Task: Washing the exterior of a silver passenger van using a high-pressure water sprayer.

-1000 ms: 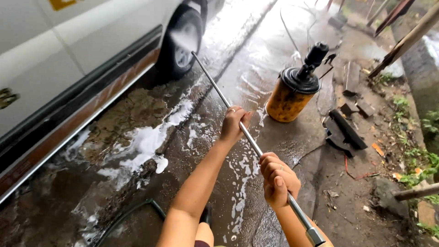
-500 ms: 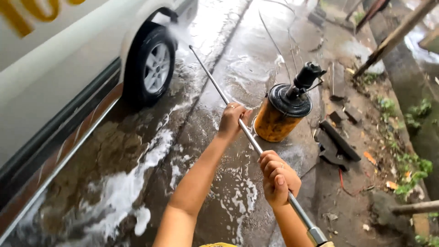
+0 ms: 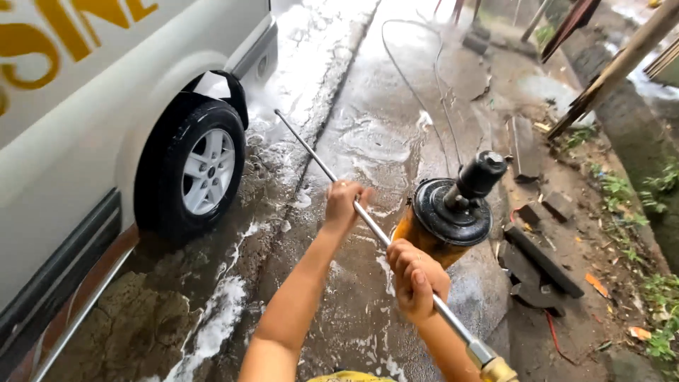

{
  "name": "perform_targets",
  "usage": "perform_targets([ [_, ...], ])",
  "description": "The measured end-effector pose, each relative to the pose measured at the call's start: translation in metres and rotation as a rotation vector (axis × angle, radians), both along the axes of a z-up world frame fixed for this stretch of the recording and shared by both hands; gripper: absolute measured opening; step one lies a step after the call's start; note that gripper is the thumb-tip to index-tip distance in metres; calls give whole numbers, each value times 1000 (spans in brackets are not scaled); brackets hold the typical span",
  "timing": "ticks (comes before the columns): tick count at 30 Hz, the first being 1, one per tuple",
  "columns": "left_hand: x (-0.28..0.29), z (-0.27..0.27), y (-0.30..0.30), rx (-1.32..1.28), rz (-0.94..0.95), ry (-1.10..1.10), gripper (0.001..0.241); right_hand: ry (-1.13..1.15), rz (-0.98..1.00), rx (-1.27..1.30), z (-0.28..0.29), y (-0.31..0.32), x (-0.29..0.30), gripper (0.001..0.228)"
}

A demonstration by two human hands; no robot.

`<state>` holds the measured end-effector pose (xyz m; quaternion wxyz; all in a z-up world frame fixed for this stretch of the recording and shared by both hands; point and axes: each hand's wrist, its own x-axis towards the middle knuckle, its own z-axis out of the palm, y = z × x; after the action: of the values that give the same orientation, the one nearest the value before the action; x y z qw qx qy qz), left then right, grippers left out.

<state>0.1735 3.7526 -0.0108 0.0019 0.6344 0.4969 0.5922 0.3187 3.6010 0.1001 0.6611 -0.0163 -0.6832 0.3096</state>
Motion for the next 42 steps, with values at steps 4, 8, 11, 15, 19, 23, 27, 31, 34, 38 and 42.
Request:
perform_targets([
  [4, -16, 10, 85, -24, -11, -49, 26, -39, -10, -24, 7, 93, -7, 46],
  [8, -13, 13, 183, 10, -22, -60, 24, 15, -19, -29, 4, 191, -7, 44],
  [11, 0, 10, 271, 48, -72, -24, 23, 6, -105, -15, -7, 267, -4, 45],
  [15, 22, -2, 400, 0, -288, 21, 22, 20, -231, -63, -11, 366, -1, 48],
  [19, 59, -11, 501, -26, -466, 32, 22, 4, -372, -51, 1, 455, -1, 49],
  [23, 80, -15, 572, -55, -604, 65, 22, 21, -558, -24, -11, 529, 5, 50],
  [27, 115, -25, 667, -24, -666, 27, 21, -31, -624, -34, -8, 613, 16, 48],
  [31, 132, -25, 781, 40, -679, 21, 21, -24, -639, -10, -8, 721, 26, 46],
  [34, 134, -2, 859, 46, -657, 10, 22, 77, -635, 5, -1, 801, 38, 46],
  [38, 129, 16, 942, -16, -589, 1, 20, 55, -548, 5, 11, 894, 53, 45],
  [42, 126, 24, 1030, 0, -547, -27, 18, -5, -532, -24, 11, 988, 61, 46],
])
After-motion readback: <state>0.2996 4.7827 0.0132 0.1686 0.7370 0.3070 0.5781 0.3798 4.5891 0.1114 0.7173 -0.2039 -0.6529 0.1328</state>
